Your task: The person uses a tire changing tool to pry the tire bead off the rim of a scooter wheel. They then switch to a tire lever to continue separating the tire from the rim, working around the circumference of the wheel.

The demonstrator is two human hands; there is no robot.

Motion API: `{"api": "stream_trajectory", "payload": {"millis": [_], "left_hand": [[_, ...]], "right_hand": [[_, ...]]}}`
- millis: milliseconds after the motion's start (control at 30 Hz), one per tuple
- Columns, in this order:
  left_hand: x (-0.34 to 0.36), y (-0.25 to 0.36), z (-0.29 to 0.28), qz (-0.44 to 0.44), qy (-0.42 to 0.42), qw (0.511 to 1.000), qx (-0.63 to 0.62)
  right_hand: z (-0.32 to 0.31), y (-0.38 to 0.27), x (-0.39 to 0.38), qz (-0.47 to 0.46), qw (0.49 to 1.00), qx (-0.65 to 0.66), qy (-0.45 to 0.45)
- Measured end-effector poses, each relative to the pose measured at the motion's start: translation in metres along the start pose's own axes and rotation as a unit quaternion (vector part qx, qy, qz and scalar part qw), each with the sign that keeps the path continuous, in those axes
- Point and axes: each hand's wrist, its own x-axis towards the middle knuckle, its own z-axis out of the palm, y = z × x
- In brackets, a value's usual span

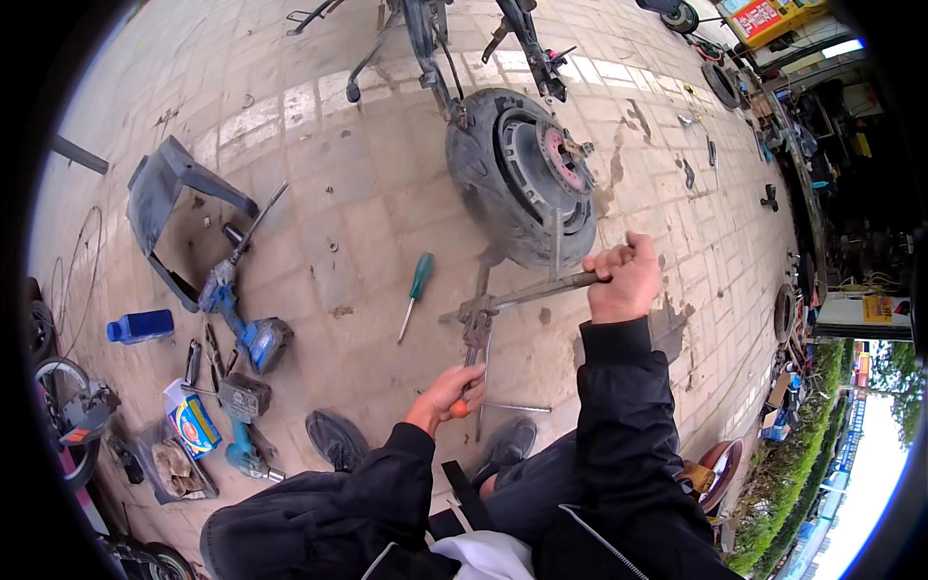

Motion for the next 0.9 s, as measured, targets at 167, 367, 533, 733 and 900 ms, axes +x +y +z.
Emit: {"api": "stream_trajectory", "payload": {"millis": [167, 367, 533, 733, 900], "left_hand": [[0.017, 0.005, 0.023, 0.039, 0.045, 0.998, -0.027], [0.05, -0.021, 0.068, 0.061, 0.125, 0.979, -0.151], [0.071, 0.011, 0.074, 0.07, 0.118, 0.978, -0.158], [0.043, 0.022, 0.03, 0.027, 0.065, 0.997, -0.033], [0.037, 0.014, 0.026, 0.025, 0.045, 0.998, -0.038]], "right_hand": [[-0.006, -0.006, 0.003, -0.028, 0.998, 0.055, 0.022], [0.0, 0.001, 0.01, -0.053, 0.998, 0.016, 0.021], [-0.012, -0.009, 0.026, -0.053, 0.996, 0.045, 0.048], [-0.014, -0.018, 0.031, -0.037, 0.996, 0.045, 0.061], [-0.009, -0.001, 0.027, -0.047, 0.998, 0.015, 0.04]]}}
